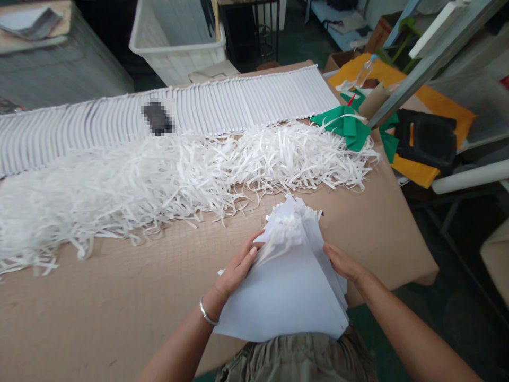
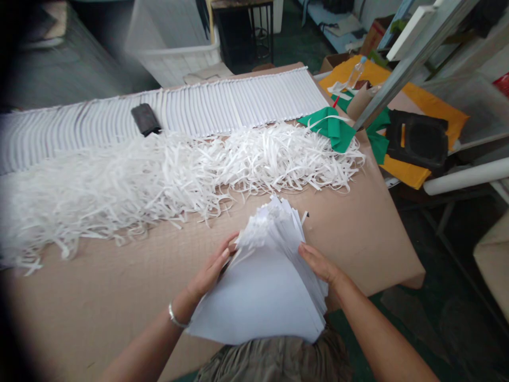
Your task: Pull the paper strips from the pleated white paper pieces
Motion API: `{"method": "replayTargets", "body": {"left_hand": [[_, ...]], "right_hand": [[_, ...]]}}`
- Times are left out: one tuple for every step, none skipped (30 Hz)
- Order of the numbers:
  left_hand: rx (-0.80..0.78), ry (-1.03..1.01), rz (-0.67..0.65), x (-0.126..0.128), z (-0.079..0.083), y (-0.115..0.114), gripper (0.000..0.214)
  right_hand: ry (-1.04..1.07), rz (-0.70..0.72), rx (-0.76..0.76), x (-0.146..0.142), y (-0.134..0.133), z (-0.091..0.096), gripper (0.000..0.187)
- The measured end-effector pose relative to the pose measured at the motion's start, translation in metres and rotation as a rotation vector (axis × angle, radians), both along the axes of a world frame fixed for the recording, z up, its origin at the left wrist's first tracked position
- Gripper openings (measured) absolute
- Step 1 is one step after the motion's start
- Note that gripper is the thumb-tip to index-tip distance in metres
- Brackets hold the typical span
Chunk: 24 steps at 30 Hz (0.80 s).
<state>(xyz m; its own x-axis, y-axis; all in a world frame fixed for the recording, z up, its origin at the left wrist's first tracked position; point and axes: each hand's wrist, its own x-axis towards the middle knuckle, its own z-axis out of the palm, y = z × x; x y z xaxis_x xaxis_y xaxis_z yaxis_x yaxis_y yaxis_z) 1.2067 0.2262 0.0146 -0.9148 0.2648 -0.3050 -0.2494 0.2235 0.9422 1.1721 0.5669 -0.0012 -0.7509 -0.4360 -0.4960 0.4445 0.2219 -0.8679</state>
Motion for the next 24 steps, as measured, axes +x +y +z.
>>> {"method": "replayTargets", "body": {"left_hand": [[-0.012,-0.021,0.000,-0.001,-0.004,-0.006,0.067],[-0.040,-0.047,-0.011,-0.001,-0.009,-0.013,0.071],[-0.078,-0.077,-0.033,-0.001,-0.013,-0.019,0.074],[-0.118,-0.106,-0.060,0.000,-0.016,-0.024,0.076],[-0.153,-0.132,-0.086,0.001,-0.018,-0.028,0.078],[-0.175,-0.149,-0.113,0.004,-0.019,-0.029,0.083],[-0.186,-0.154,-0.135,0.007,-0.019,-0.029,0.089],[-0.191,-0.150,-0.144,0.011,-0.017,-0.028,0.096],[-0.192,-0.138,-0.138,0.016,-0.015,-0.026,0.101],[-0.191,-0.126,-0.116,0.021,-0.012,-0.024,0.103],[-0.183,-0.115,-0.082,0.027,-0.008,-0.024,0.103],[-0.170,-0.110,-0.039,0.035,-0.004,-0.026,0.101],[-0.153,-0.111,0.012,0.043,0.001,-0.031,0.099],[-0.136,-0.119,0.067,0.053,0.007,-0.040,0.097],[-0.124,-0.134,0.126,0.063,0.013,-0.052,0.096],[-0.122,-0.160,0.191,0.075,0.020,-0.069,0.096],[-0.134,-0.191,0.266,0.087,0.027,-0.089,0.095],[-0.165,-0.227,0.341,0.100,0.034,-0.111,0.093],[-0.200,-0.265,0.401,0.113,0.040,-0.136,0.090],[-0.237,-0.307,0.440,0.126,0.046,-0.160,0.087],[-0.285,-0.354,0.473,0.138,0.050,-0.185,0.085],[-0.322,-0.400,0.507,0.150,0.053,-0.208,0.084],[-0.339,-0.437,0.550,0.162,0.052,-0.229,0.082],[-0.339,-0.466,0.577,0.172,0.049,-0.247,0.078]], "right_hand": [[-0.052,0.046,-0.004,0.003,0.004,-0.002,0.071],[-0.091,0.084,-0.013,0.008,0.006,-0.002,0.070],[-0.114,0.108,-0.017,0.014,0.008,-0.003,0.070],[-0.118,0.110,-0.007,0.020,0.008,-0.002,0.072],[-0.101,0.097,0.027,0.027,0.007,-0.001,0.076],[-0.071,0.086,0.088,0.034,0.005,-0.001,0.081],[-0.025,0.077,0.172,0.041,0.001,0.001,0.086],[0.031,0.070,0.266,0.046,-0.003,0.002,0.091],[0.090,0.069,0.354,0.050,-0.009,0.005,0.096],[0.145,0.074,0.424,0.053,-0.016,0.009,0.100],[0.188,0.089,0.473,0.053,-0.023,0.014,0.102],[0.218,0.112,0.503,0.050,-0.033,0.021,0.104],[0.237,0.144,0.517,0.046,-0.045,0.029,0.106],[0.247,0.187,0.518,0.040,-0.060,0.037,0.109],[0.250,0.236,0.513,0.032,-0.079,0.045,0.113],[0.248,0.287,0.493,0.024,-0.102,0.051,0.116],[0.242,0.350,0.443,0.017,-0.129,0.055,0.119],[0.224,0.407,0.388,0.012,-0.159,0.056,0.121],[0.200,0.454,0.337,0.009,-0.192,0.055,0.121],[0.177,0.488,0.285,0.010,-0.225,0.050,0.120],[0.156,0.508,0.243,0.014,-0.257,0.044,0.118],[0.146,0.508,0.201,0.023,-0.287,0.036,0.117],[0.139,0.513,0.167,0.035,-0.313,0.027,0.115],[0.143,0.521,0.154,0.048,-0.332,0.018,0.114]]}}
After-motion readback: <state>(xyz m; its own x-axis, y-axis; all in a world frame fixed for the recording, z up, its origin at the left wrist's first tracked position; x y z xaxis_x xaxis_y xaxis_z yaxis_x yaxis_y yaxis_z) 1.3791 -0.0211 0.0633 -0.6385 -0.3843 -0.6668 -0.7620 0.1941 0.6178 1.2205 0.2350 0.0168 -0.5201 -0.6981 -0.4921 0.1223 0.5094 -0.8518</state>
